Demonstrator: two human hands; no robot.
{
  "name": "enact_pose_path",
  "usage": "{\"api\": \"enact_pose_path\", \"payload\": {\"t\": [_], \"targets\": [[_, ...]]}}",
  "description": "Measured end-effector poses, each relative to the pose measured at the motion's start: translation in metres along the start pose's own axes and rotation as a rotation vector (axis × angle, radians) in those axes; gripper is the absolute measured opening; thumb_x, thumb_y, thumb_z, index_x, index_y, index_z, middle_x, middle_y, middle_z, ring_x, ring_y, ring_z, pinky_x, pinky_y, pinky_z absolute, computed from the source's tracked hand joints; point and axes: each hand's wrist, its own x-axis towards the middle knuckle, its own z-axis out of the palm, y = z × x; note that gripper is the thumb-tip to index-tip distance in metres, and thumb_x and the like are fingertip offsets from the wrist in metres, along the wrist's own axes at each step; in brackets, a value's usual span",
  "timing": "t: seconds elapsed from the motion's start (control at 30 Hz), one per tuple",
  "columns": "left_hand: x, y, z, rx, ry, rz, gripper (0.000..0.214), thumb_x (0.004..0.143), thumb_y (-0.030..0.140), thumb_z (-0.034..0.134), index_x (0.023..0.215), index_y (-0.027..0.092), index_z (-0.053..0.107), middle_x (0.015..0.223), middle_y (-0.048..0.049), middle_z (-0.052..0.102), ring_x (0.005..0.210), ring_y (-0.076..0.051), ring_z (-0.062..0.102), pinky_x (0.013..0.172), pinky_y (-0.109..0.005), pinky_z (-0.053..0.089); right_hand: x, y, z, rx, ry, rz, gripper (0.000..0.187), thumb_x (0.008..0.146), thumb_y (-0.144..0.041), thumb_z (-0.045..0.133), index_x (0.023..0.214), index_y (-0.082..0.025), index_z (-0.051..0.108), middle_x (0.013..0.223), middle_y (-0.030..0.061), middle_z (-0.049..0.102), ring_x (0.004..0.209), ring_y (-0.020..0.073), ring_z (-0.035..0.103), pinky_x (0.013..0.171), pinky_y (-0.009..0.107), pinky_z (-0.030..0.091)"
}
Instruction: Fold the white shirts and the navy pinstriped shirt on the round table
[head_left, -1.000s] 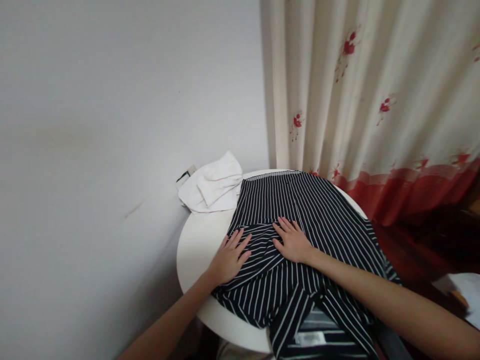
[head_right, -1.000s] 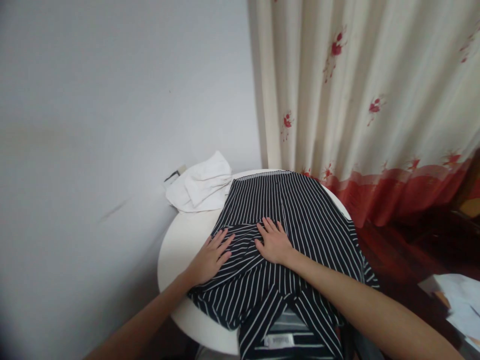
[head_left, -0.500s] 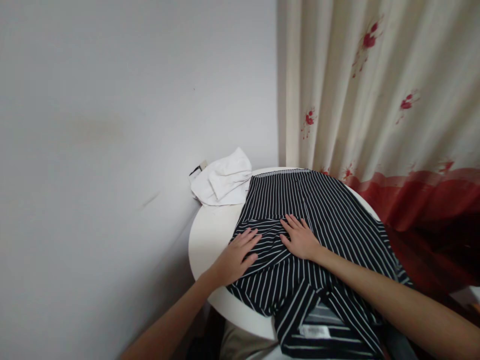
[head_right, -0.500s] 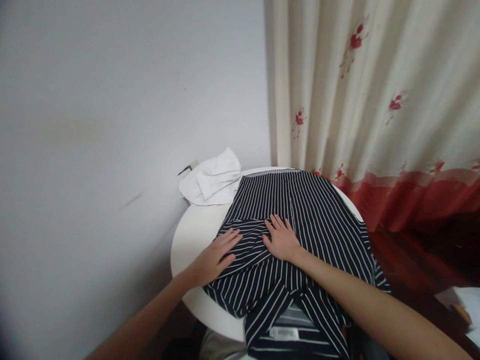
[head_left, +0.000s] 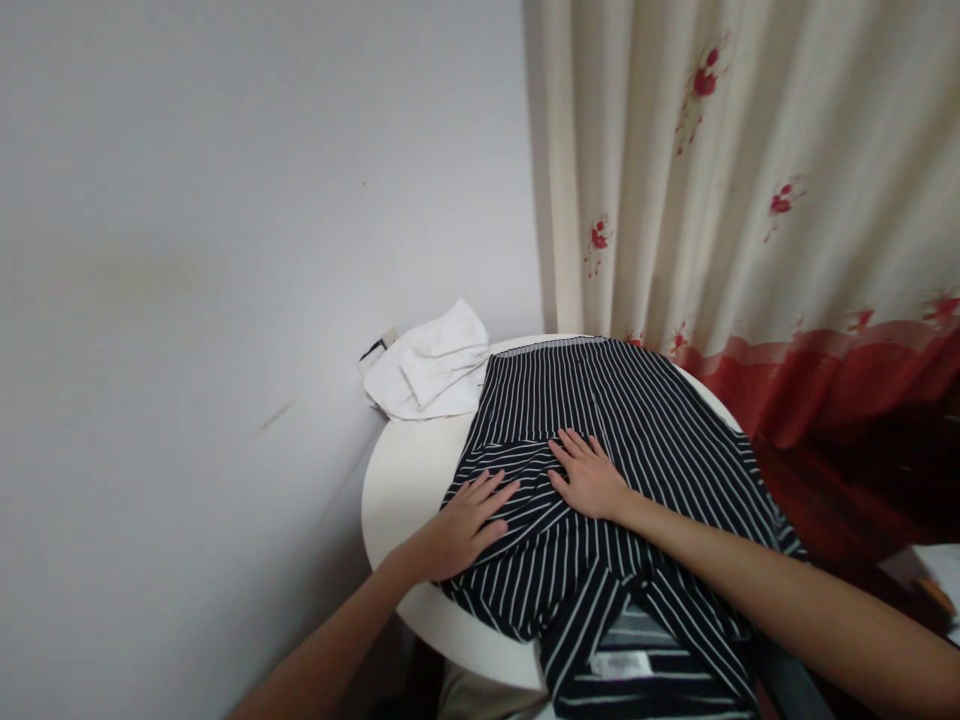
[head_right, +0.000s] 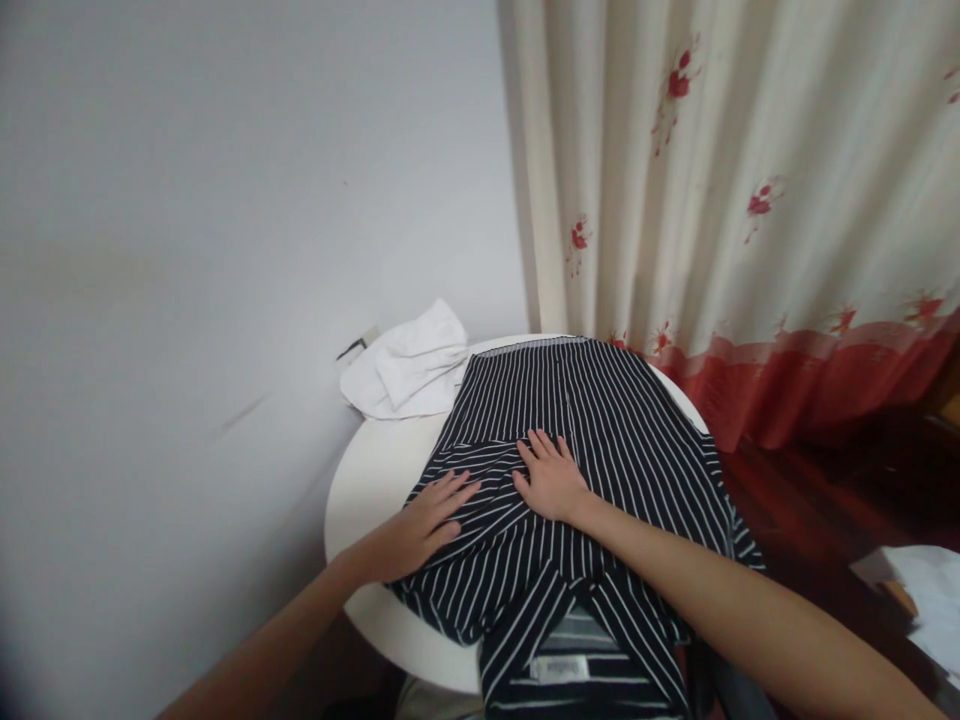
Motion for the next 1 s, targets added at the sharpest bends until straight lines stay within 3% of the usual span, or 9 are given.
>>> {"api": "enact_pose_path", "payload": {"t": [0.1,0.17,0.27,0.33,0.4,0.5,0.73,0.87,1.0], "targets": [[0.035,0.002,-0.018,-0.098,0.107,0.001,0.054,0.107,0.041,0.026,0.159,0.026,0.025,0.164,-0.0030,0.030,0.152,-0.019,0.025,0.125,-0.042,0.024,0.000,-0.001,-0.002,-0.008,0.006,-0.002,0.068,0.100,-0.053,0.028,0.156,-0.015,0.036,0.166,0.0126,0.022,0.154,0.0285,0.014,0.123,0.052,0.008],[0.064,0.000,-0.020,-0.117,0.158,-0.001,0.053,0.107,0.041,0.024,0.156,0.022,0.034,0.162,-0.0039,0.035,0.150,-0.017,0.029,0.125,-0.038,0.023,0.000,-0.002,-0.004,-0.015,0.001,0.006,0.067,0.100,-0.052,0.029,0.156,-0.015,0.036,0.166,0.0122,0.021,0.154,0.0283,0.014,0.123,0.052,0.008],[0.097,-0.008,-0.004,-0.056,0.168,-0.052,0.056,0.107,0.046,0.024,0.153,0.019,0.040,0.160,-0.0078,0.037,0.150,-0.022,0.029,0.124,-0.045,0.022,0.000,-0.003,-0.005,-0.017,-0.003,0.017,0.067,0.100,-0.052,0.030,0.156,-0.016,0.036,0.166,0.0122,0.022,0.154,0.0278,0.014,0.123,0.051,0.009],[0.107,-0.017,0.015,0.017,0.145,-0.091,0.060,0.106,0.052,0.026,0.154,0.019,0.038,0.162,-0.0097,0.033,0.152,-0.028,0.025,0.122,-0.053,0.022,0.000,-0.003,-0.005,-0.013,0.007,0.016,0.066,0.100,-0.052,0.031,0.156,-0.016,0.036,0.165,0.0125,0.024,0.154,0.0277,0.014,0.123,0.052,0.009],[0.106,-0.029,0.033,0.088,0.147,-0.100,0.062,0.105,0.055,0.026,0.156,0.021,0.035,0.164,-0.0094,0.027,0.153,-0.030,0.021,0.121,-0.057,0.022,0.000,-0.003,-0.003,-0.007,0.019,0.009,0.066,0.100,-0.052,0.031,0.156,-0.017,0.037,0.165,0.0126,0.025,0.154,0.0277,0.014,0.123,0.052,0.008],[0.096,-0.047,0.046,0.153,0.181,-0.092,0.063,0.104,0.057,0.025,0.157,0.023,0.032,0.165,-0.0085,0.025,0.153,-0.029,0.020,0.122,-0.054,0.022,0.000,-0.002,-0.002,0.002,0.023,0.001,0.066,0.101,-0.053,0.029,0.156,-0.018,0.036,0.165,0.0115,0.024,0.154,0.0273,0.014,0.123,0.052,0.009],[0.081,-0.084,0.032,0.170,0.214,-0.239,0.062,0.105,0.053,0.026,0.158,0.019,0.031,0.163,-0.0114,0.029,0.152,-0.030,0.023,0.120,-0.055,0.024,0.000,-0.002,-0.003,-0.019,-0.004,0.007,0.066,0.101,-0.054,0.027,0.157,-0.018,0.035,0.166,0.0110,0.023,0.154,0.0274,0.014,0.123,0.053,0.008],[0.066,-0.071,0.021,0.149,0.256,-0.192,0.059,0.106,0.045,0.029,0.159,0.019,0.026,0.164,-0.0118,0.028,0.153,-0.029,0.021,0.121,-0.058,0.019,0.001,-0.002,-0.001,-0.024,-0.015,0.011,0.067,0.101,-0.054,0.026,0.157,-0.018,0.034,0.166,0.0103,0.022,0.154,0.0274,0.014,0.123,0.052,0.008],[0.037,-0.039,0.019,0.097,0.129,0.017,0.060,0.104,0.046,0.038,0.160,0.029,0.022,0.166,-0.0060,0.025,0.154,-0.027,0.016,0.123,-0.055,0.017,0.001,0.000,0.001,-0.031,-0.019,0.007,0.068,0.101,-0.055,0.024,0.158,-0.018,0.033,0.166,0.0095,0.020,0.154,0.0274,0.012,0.124,0.052,0.007]]}}
